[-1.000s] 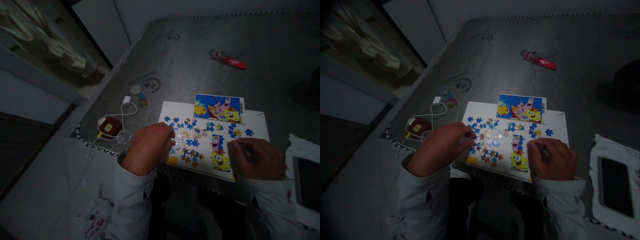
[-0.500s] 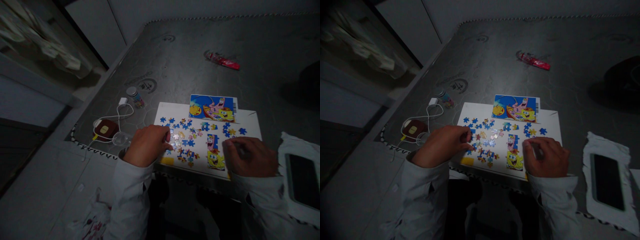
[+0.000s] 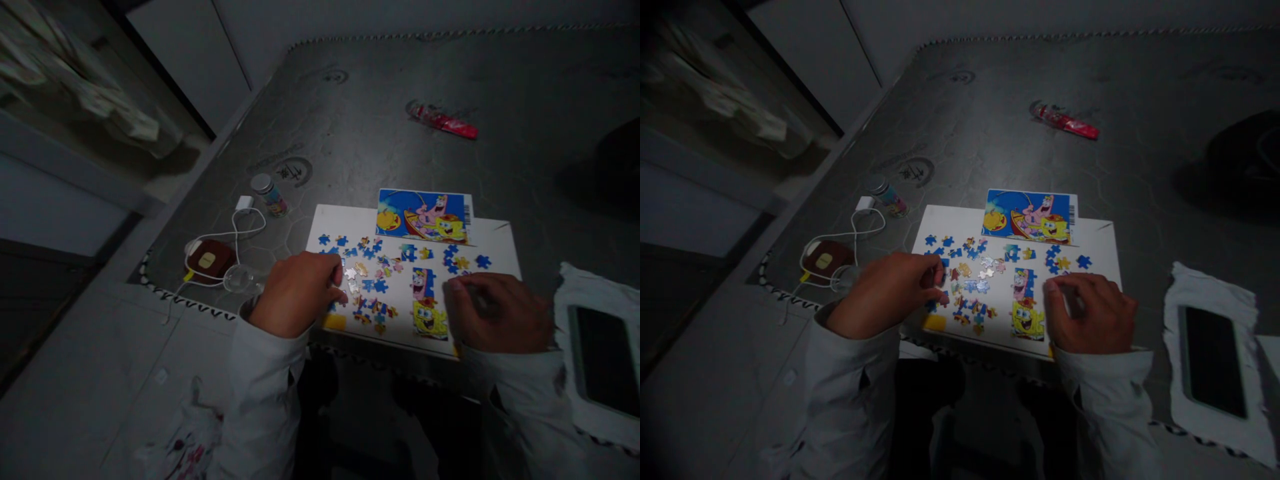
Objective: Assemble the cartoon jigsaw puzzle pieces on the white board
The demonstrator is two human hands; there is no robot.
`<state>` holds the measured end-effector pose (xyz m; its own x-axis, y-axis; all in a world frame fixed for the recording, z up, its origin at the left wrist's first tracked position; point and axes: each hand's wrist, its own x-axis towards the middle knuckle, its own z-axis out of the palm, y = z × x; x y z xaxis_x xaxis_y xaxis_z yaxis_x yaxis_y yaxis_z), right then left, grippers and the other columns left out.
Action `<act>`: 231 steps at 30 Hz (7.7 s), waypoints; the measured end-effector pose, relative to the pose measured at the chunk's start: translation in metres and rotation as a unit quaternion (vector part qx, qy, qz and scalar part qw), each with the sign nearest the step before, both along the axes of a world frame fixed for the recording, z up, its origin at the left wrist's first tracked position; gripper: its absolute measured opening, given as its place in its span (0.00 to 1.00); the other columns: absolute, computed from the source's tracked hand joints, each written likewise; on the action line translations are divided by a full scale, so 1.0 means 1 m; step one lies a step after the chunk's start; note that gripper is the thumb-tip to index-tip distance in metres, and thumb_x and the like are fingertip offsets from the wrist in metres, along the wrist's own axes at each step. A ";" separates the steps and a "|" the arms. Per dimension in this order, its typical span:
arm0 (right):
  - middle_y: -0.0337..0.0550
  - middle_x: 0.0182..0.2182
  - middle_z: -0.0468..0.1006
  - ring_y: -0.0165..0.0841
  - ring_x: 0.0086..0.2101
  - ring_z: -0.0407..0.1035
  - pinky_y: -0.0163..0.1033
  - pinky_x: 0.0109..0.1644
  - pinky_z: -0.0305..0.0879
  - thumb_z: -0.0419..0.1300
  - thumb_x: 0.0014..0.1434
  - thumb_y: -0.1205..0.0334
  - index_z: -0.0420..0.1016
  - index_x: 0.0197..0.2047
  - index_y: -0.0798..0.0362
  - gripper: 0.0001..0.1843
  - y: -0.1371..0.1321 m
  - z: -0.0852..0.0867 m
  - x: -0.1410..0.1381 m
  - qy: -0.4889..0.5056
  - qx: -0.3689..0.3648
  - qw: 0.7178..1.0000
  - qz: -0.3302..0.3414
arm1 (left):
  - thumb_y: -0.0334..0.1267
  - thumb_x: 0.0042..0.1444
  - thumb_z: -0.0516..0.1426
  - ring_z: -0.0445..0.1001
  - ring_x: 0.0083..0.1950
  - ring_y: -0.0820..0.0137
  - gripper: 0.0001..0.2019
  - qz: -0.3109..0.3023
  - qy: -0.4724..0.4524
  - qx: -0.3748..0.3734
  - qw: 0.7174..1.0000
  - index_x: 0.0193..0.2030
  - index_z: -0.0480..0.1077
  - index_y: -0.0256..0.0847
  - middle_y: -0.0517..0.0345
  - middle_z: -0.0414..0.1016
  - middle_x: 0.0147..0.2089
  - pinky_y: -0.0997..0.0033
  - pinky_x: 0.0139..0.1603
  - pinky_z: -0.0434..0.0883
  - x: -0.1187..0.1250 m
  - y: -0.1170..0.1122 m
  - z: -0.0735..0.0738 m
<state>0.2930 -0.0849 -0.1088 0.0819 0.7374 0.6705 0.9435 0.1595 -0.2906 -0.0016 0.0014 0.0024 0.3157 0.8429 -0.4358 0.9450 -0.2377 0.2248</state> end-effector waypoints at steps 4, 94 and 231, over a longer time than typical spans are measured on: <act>0.46 0.37 0.85 0.42 0.37 0.78 0.47 0.43 0.63 0.66 0.70 0.51 0.84 0.40 0.51 0.13 -0.002 0.004 -0.005 0.023 -0.032 0.999 -0.015 | 0.50 0.65 0.69 0.77 0.40 0.63 0.11 0.008 0.005 0.016 1.000 0.41 0.78 0.47 0.59 0.84 0.41 0.65 0.35 0.53 0.000 0.000 0.001; 0.42 0.39 0.85 0.39 0.41 0.78 0.46 0.52 0.63 0.64 0.70 0.55 0.82 0.40 0.48 0.09 -0.005 0.008 -0.016 0.056 -0.071 0.995 -0.040 | 0.56 0.68 0.63 0.78 0.38 0.60 0.15 0.045 0.031 0.081 0.995 0.39 0.75 0.47 0.54 0.84 0.39 0.65 0.34 0.55 0.032 -0.003 -0.003; 0.45 0.37 0.85 0.43 0.37 0.81 0.48 0.43 0.67 0.66 0.70 0.50 0.83 0.40 0.49 0.12 -0.001 -0.004 0.001 -0.008 -0.010 1.000 -0.029 | 0.36 0.74 0.58 0.84 0.57 0.52 0.15 0.129 0.027 0.118 0.984 0.63 0.80 0.51 0.53 0.87 0.56 0.57 0.51 0.76 -0.008 0.000 0.004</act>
<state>0.2940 -0.0858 -0.1130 0.1142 0.7451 0.6572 0.9553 0.0993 -0.2786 -0.0097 0.0018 0.0067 0.0589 0.9717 -0.2286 0.9897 -0.0270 0.1404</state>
